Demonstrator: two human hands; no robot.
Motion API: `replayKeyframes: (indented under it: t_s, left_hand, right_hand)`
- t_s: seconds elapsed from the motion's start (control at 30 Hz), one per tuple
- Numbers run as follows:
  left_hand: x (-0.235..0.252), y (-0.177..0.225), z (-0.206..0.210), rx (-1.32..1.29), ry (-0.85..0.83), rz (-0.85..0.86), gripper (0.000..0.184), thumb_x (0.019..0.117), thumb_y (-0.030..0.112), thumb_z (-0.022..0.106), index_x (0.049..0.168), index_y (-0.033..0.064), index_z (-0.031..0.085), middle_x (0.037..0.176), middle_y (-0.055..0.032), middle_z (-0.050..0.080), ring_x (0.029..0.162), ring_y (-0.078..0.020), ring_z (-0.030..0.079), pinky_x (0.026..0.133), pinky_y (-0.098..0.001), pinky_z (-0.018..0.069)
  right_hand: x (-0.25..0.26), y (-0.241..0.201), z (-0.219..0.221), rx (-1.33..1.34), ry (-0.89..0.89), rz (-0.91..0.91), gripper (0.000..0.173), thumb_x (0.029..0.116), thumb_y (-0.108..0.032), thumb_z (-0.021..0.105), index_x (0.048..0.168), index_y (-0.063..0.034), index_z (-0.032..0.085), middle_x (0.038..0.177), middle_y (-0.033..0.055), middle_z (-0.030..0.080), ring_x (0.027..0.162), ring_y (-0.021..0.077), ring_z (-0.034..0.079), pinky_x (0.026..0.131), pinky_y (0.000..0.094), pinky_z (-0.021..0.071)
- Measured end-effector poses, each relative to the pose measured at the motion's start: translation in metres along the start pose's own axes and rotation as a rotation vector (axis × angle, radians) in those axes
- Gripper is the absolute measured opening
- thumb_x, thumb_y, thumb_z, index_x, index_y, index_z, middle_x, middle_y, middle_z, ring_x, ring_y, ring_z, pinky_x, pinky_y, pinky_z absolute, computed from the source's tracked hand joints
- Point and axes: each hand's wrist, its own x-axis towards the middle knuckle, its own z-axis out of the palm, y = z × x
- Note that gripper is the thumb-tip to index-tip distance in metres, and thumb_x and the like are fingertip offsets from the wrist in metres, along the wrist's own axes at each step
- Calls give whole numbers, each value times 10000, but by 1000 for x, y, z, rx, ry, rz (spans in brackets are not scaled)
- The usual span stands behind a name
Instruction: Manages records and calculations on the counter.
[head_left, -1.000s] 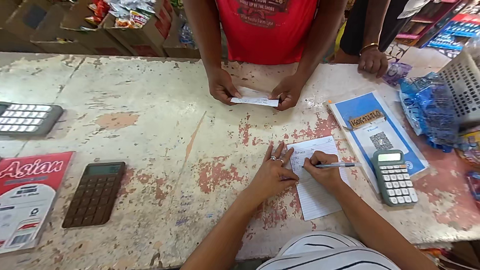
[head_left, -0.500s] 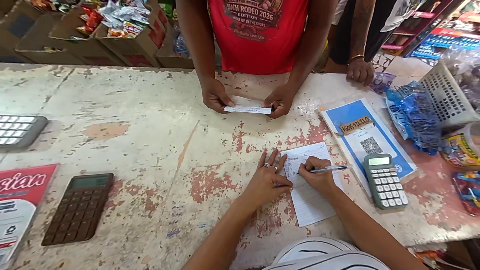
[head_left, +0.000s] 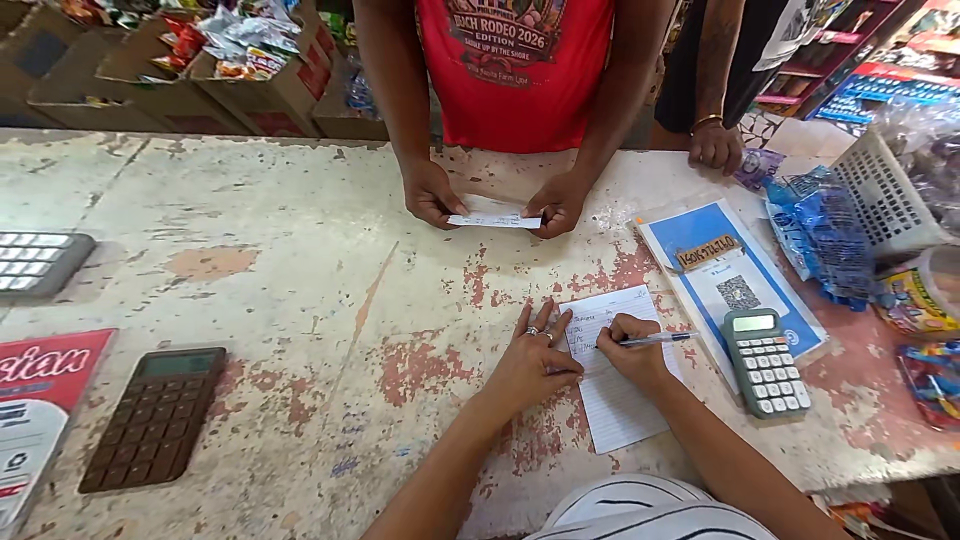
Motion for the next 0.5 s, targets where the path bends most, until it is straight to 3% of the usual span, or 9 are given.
replayKeyframes:
  t_s: [0.5]
  left_hand:
    - [-1,-2,0,-16,-12,-17,98,844,198,803,928,160,835,1483,-248,529,1481,-499,318,1186,-737,53]
  right_hand:
    - [-2,5,0,-30,28,-16,297,815,-24,648,601,-131,472,548,-66,457,503,2,456,460,173,368]
